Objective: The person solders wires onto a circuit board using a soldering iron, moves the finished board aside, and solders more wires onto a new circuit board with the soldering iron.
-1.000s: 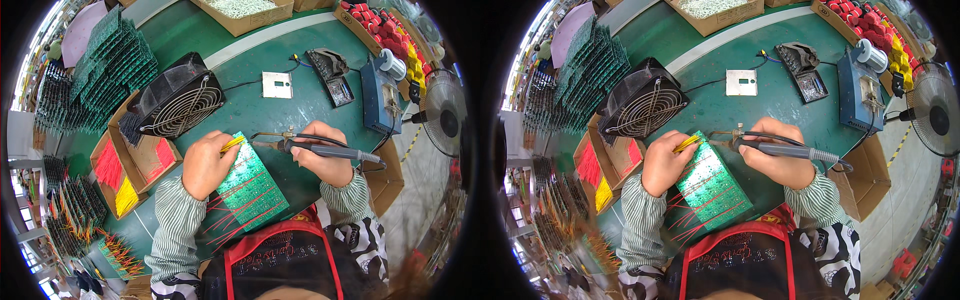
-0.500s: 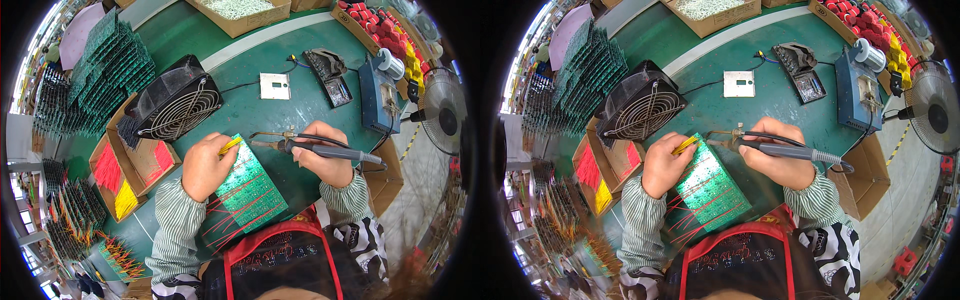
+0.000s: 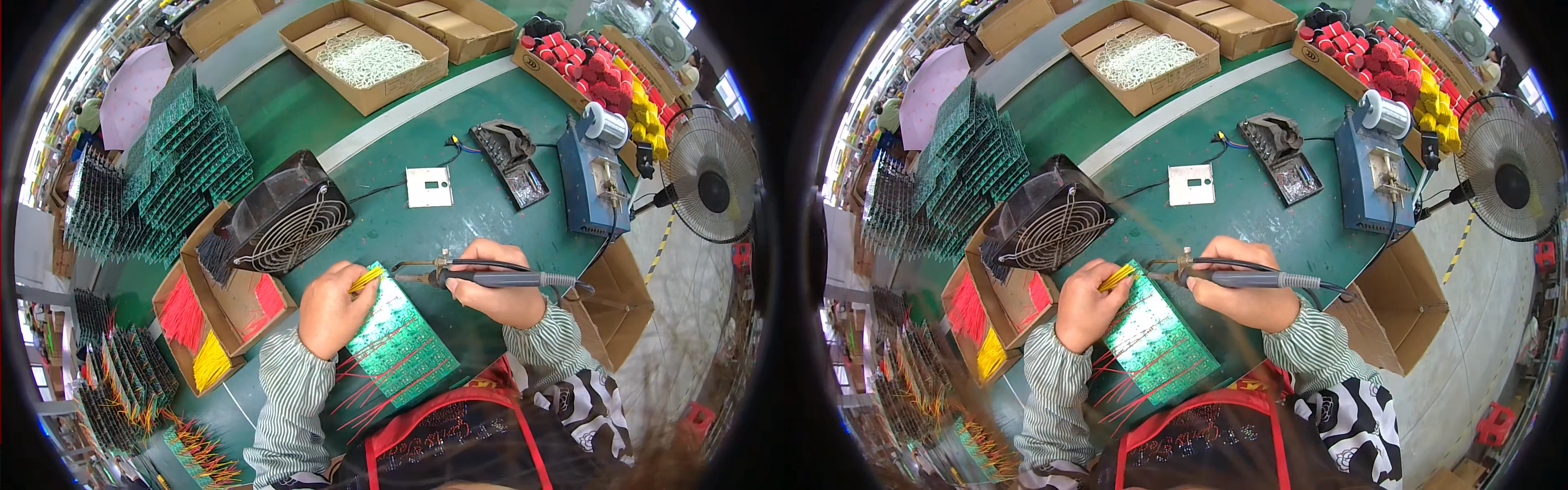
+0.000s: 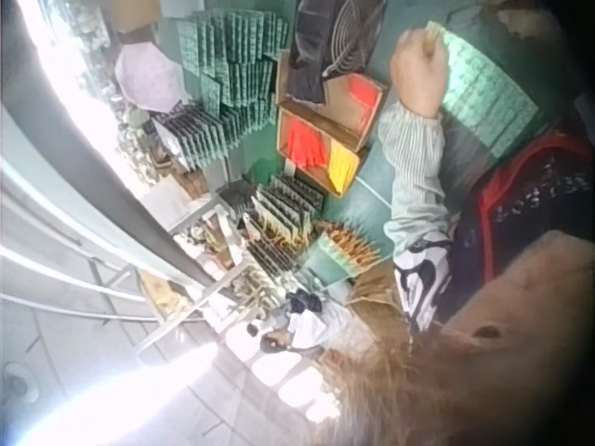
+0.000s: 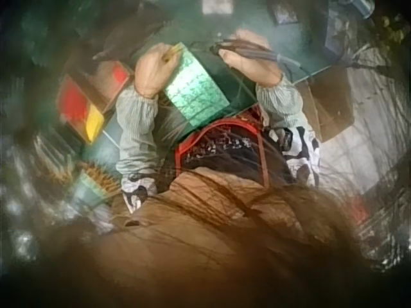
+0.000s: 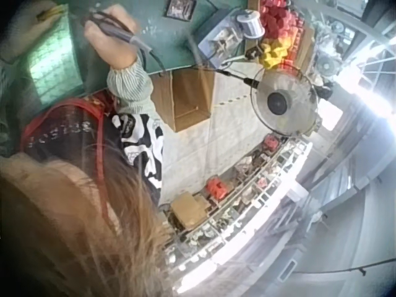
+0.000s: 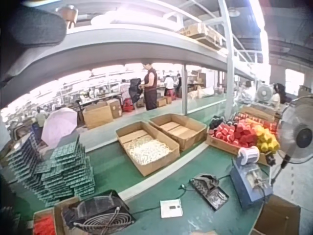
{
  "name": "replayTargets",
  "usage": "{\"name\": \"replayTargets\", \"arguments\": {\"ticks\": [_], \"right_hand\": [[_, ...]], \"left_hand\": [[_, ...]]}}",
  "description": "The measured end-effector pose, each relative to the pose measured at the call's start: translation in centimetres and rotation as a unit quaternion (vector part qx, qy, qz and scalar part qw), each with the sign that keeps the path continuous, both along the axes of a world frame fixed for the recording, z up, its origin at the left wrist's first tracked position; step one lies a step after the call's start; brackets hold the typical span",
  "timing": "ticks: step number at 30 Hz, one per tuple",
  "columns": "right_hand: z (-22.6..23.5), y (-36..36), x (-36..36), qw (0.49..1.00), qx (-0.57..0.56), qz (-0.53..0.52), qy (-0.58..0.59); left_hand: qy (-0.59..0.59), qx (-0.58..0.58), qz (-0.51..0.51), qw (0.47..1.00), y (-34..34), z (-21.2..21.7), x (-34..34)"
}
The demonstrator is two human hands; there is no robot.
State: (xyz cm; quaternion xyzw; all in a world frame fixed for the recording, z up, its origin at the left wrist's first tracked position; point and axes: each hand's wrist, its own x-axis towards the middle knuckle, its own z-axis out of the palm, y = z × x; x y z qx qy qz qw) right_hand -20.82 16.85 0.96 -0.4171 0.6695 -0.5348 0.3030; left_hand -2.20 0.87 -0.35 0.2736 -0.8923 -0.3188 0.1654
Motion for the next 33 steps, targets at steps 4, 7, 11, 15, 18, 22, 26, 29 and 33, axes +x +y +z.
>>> {"name": "replayTargets", "arguments": {"ticks": [4,7,11,15,18,22,26,29,33], "right_hand": [[0.21,-0.08,0.04,1.000,0.005,-0.012,-0.011],[0.14,-0.16,-0.20,1.000,-0.011,-0.011,0.008],[-0.16,-0.17,-0.21,1.000,-0.014,-0.017,-0.001],[0.04,-0.21,-0.12,1.000,-0.005,-0.011,0.003],[-0.08,-0.36,-0.04,1.000,0.011,-0.005,-0.008],[0.20,-0.09,-0.08,1.000,-0.004,-0.017,-0.022],[0.13,-0.12,-0.09,0.999,-0.002,-0.014,-0.030],[0.22,-0.29,-0.15,1.000,0.004,-0.001,0.021],[-0.06,-0.43,-0.09,1.000,0.002,-0.010,-0.006]], "left_hand": [[0.014,0.039,0.005,0.999,-0.20,0.01,0.03],[0.014,0.040,0.005,0.999,-0.40,0.04,0.00],[-0.025,0.039,0.010,0.999,-0.37,0.17,-0.22],[-0.024,0.005,0.000,1.000,-0.25,0.06,-0.15],[-0.026,0.022,0.005,0.999,-0.37,-0.10,0.02],[-0.024,0.045,-0.006,0.999,-0.42,0.21,0.15],[-0.015,0.052,-0.004,0.999,-0.52,-0.07,-0.01],[-0.035,0.055,-0.005,0.998,-0.61,0.10,-0.06],[-0.034,0.047,-0.005,0.998,-0.69,-0.01,-0.21]]}}
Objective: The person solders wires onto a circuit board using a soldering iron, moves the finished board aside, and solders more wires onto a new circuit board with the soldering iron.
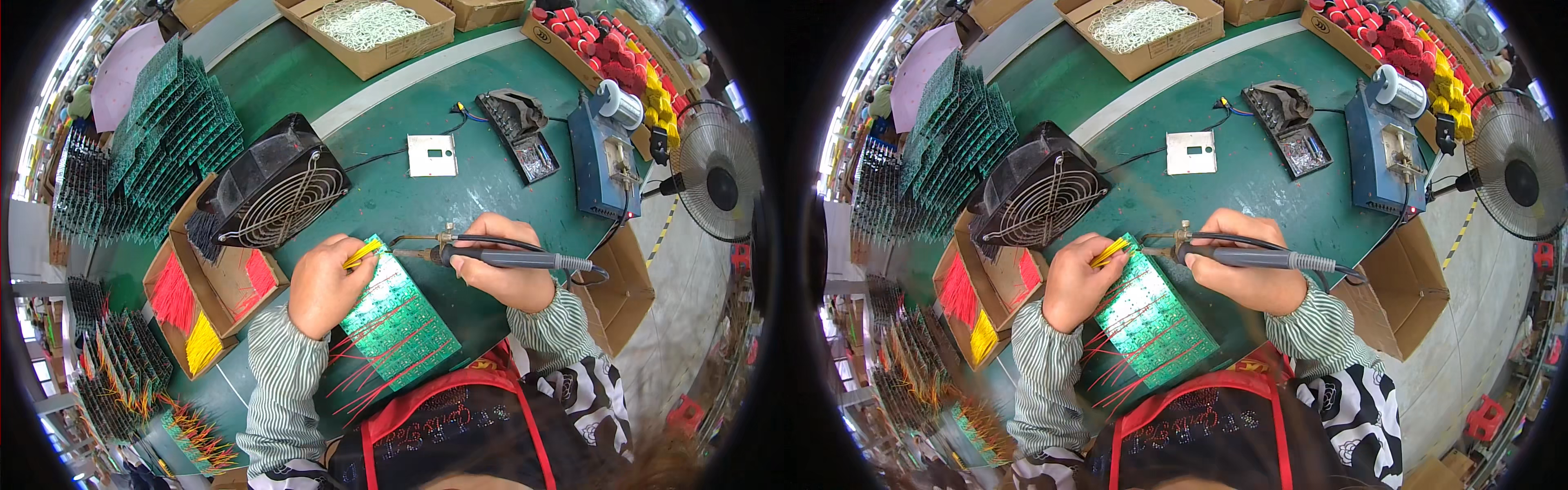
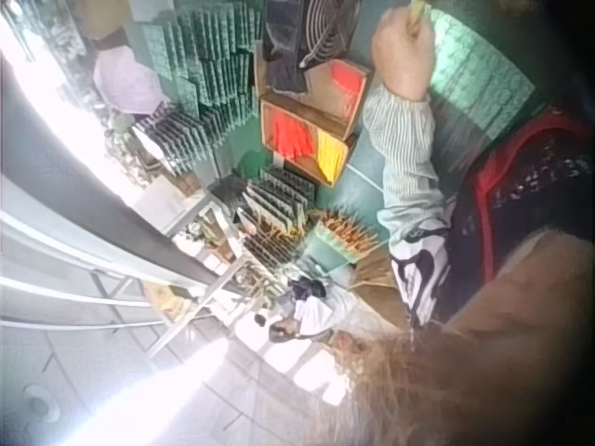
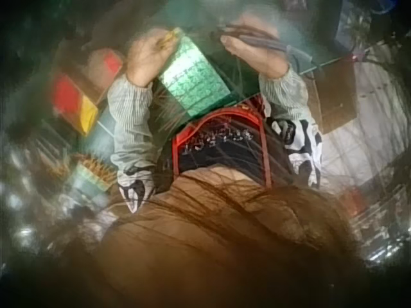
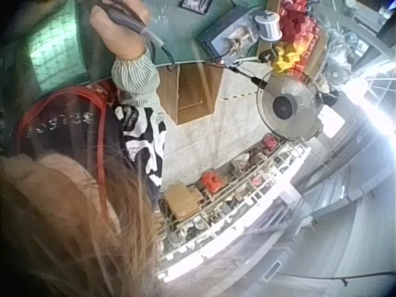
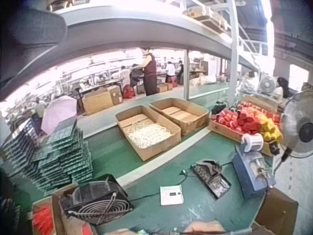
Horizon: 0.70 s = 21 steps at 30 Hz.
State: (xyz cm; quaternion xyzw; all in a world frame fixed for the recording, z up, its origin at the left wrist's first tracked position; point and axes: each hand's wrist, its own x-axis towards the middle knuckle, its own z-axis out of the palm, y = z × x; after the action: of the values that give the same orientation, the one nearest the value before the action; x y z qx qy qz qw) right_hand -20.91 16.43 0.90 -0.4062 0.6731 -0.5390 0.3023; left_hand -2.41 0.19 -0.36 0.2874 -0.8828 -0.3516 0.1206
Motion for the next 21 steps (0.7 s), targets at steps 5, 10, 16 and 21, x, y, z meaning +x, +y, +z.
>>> {"name": "replayTargets", "arguments": {"ticks": [5,10,16,21], "right_hand": [[0.2,0.4,-0.3,1.000,-0.012,-0.014,-0.012],[0.5,0.9,-0.3,1.000,-0.004,-0.010,-0.002],[1.2,2.5,0.0,1.000,-0.013,0.002,0.018],[1.4,3.0,1.2,0.999,-0.010,0.035,0.015]], "left_hand": [[-0.010,0.001,0.000,1.000,0.0,0.2,-0.1],[-0.009,-0.004,0.000,1.000,0.1,0.1,0.2],[0.014,-0.069,-0.011,0.997,0.1,1.7,2.8],[-0.124,-0.230,0.051,0.964,0.1,2.4,10.7]]}}
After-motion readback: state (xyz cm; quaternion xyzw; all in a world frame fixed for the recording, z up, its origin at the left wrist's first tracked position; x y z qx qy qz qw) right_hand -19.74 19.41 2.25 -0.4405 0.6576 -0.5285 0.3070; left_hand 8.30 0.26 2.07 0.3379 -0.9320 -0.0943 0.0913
